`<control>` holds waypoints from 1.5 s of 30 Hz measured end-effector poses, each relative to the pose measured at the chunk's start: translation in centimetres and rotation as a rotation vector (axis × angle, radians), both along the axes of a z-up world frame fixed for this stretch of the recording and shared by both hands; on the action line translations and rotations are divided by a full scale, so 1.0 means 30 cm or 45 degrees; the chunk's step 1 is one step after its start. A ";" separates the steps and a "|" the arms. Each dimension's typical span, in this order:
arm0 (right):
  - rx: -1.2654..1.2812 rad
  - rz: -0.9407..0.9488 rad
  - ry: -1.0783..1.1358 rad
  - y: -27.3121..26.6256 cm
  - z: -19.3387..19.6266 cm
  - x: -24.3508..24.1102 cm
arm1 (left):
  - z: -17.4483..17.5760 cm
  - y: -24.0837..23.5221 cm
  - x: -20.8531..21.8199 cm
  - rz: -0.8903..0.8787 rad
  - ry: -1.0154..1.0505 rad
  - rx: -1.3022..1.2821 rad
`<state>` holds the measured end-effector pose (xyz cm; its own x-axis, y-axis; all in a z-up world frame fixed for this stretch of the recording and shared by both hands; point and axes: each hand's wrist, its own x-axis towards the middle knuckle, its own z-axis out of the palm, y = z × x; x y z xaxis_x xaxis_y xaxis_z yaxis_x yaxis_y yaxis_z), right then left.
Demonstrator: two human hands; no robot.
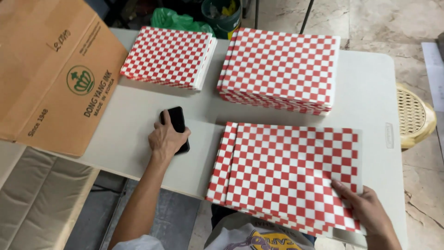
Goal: Folding and stacking checkered paper sheets on a table, occasionally inserting small white paper slips.
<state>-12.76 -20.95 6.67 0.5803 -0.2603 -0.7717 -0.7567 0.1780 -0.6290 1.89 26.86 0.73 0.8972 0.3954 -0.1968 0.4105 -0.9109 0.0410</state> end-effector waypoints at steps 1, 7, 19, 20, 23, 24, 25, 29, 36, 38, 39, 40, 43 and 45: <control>-0.019 -0.017 0.033 -0.001 -0.001 0.000 | -0.011 0.014 -0.014 -0.025 -0.083 0.035; -0.101 0.068 0.005 -0.046 -0.083 0.003 | -0.024 0.040 -0.049 -0.057 -0.161 0.122; -0.100 -0.003 -0.049 0.009 -0.005 -0.011 | 0.288 -0.317 -0.317 -0.041 0.138 -1.688; -0.115 -0.066 -0.028 0.059 0.057 -0.012 | 0.319 -0.327 -0.311 0.125 0.281 -1.963; -0.141 -0.083 -0.077 0.164 0.191 0.036 | 0.281 -0.321 -0.279 0.030 0.060 -1.992; -0.137 -0.092 -0.093 0.179 0.218 0.077 | 0.305 -0.312 -0.230 0.011 0.053 -1.989; -0.228 -0.008 -0.204 0.195 0.246 0.112 | 0.328 -0.303 -0.186 -0.152 -0.076 -1.891; -0.506 0.253 -0.704 0.114 0.169 0.371 | 0.343 -0.270 0.162 -0.522 -0.423 -1.832; -0.324 0.335 -0.787 0.112 0.197 0.858 | 0.280 -0.313 0.688 -0.347 -0.413 -1.745; -0.342 0.342 -0.808 0.077 0.136 0.935 | 0.236 -0.320 0.742 -0.312 -0.372 -1.709; -0.340 0.339 -0.793 0.085 0.141 0.944 | 0.222 -0.318 0.758 -0.306 -0.357 -1.710; -0.318 0.361 -0.789 0.092 0.144 0.952 | 0.205 -0.316 0.774 -0.294 -0.338 -1.720; -0.307 0.356 -0.731 0.098 0.118 0.974 | 0.185 -0.323 0.782 -0.282 -0.286 -1.665; -0.328 0.304 -0.686 0.076 0.083 0.999 | 0.149 -0.332 0.800 -0.312 -0.251 -1.606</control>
<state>17.22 -18.67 9.15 0.9339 -0.2143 -0.2860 -0.3230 -0.1637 -0.9321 25.90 16.91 5.21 0.9756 -0.1419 -0.1676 0.1285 -0.2504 0.9596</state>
